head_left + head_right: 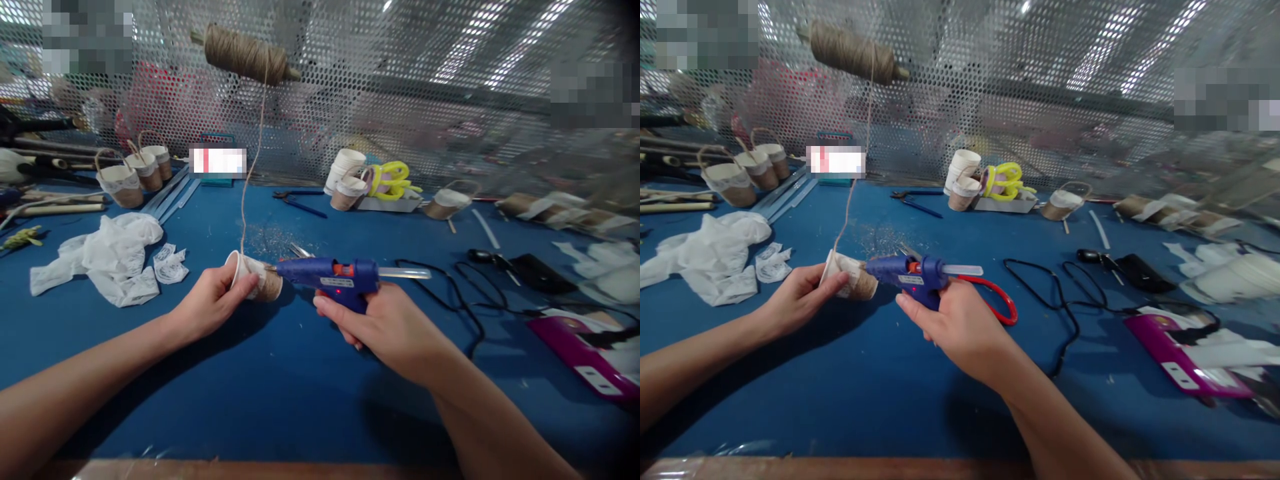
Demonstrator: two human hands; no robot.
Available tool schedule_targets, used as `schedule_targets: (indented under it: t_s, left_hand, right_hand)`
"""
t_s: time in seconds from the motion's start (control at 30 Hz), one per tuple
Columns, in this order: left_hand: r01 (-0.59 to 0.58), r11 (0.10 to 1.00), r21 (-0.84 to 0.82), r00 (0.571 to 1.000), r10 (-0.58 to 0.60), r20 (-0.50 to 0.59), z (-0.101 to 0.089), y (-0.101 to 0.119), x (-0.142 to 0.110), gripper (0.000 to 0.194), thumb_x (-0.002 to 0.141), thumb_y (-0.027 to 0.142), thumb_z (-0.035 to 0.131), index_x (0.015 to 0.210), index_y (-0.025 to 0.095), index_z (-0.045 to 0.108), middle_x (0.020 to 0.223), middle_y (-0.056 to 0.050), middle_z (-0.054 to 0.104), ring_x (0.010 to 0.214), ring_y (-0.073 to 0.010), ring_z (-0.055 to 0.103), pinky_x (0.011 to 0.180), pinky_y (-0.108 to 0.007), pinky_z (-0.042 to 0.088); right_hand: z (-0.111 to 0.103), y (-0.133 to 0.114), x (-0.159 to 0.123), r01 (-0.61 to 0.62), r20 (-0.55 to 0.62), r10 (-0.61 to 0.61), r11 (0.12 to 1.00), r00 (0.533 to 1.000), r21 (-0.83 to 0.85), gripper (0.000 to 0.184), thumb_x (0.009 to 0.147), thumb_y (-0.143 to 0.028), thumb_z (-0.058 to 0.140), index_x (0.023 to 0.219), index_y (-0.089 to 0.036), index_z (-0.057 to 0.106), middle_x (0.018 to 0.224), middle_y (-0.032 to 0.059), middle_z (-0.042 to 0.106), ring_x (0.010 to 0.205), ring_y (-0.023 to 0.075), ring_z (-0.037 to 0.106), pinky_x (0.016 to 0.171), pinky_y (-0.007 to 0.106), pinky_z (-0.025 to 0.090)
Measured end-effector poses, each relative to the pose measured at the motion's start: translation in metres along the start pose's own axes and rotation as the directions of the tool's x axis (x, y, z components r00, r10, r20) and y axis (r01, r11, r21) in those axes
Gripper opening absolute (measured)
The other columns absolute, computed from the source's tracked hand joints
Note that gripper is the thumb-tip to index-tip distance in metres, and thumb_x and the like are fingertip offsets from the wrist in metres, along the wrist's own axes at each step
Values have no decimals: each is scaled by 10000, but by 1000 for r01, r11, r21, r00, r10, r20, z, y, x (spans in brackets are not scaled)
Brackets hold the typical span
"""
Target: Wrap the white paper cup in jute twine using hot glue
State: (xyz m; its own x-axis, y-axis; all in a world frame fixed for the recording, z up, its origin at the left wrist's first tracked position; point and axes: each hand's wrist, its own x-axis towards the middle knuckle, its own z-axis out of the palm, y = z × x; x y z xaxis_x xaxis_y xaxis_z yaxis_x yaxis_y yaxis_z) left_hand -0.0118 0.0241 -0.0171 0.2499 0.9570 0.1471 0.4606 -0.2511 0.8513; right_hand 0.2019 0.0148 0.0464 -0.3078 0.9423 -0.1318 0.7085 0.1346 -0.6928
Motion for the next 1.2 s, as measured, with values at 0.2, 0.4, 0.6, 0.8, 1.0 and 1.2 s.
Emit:
schedule_targets:
  t_s: [0.2,0.4,0.6,0.8,1.0,1.2]
  left_hand:
    - [0,1000,-15,1000,-1,-4,0,1,0,329,829,361,395,698,112,566,681,-28,591,647,-138,528,580,-226,429]
    - [-2,1000,-12,1000,2,0,0,1,0,334,830,363,386,679,119,556,669,-29,589,654,-141,533,590,-235,432]
    - [-5,1000,6,1000,5,9,-1,0,0,329,831,362,379,713,117,564,685,-26,587,616,-124,518,575,-232,423]
    - [1,1000,-21,1000,-1,-4,-1,-1,0,329,825,363,402,700,117,582,656,-26,596,627,-138,535,563,-230,431]
    - [9,999,-52,1000,-9,-2,0,0,0,326,824,367,408,741,108,587,683,-35,609,661,-149,538,585,-237,444]
    - [13,1000,-23,1000,-13,1,-1,2,-1,334,828,371,397,755,108,590,686,-30,607,644,-143,534,571,-226,431]
  right_hand:
    - [-1,-2,-2,-17,9,17,1000,1000,22,233,759,-395,504,800,-168,540,425,-56,468,391,90,467,410,191,399]
    - [-2,-2,-4,-28,23,27,999,999,24,229,762,-393,500,811,-173,539,428,-58,466,394,89,465,408,187,401]
    - [-4,-5,-4,-20,42,20,1000,999,-9,218,759,-402,496,718,-190,532,423,-50,472,408,97,480,422,196,413]
    - [-5,-6,-5,11,41,-10,1000,999,-26,212,752,-402,505,769,-202,571,396,-48,478,372,112,468,382,222,386]
    - [-3,-4,-4,-25,-12,25,1000,1000,9,237,733,-437,511,712,-212,581,408,-33,490,389,122,484,396,231,409]
    - [-1,-3,-5,-2,4,2,1000,1000,-3,231,748,-418,502,721,-196,560,392,-50,469,383,108,472,406,213,401]
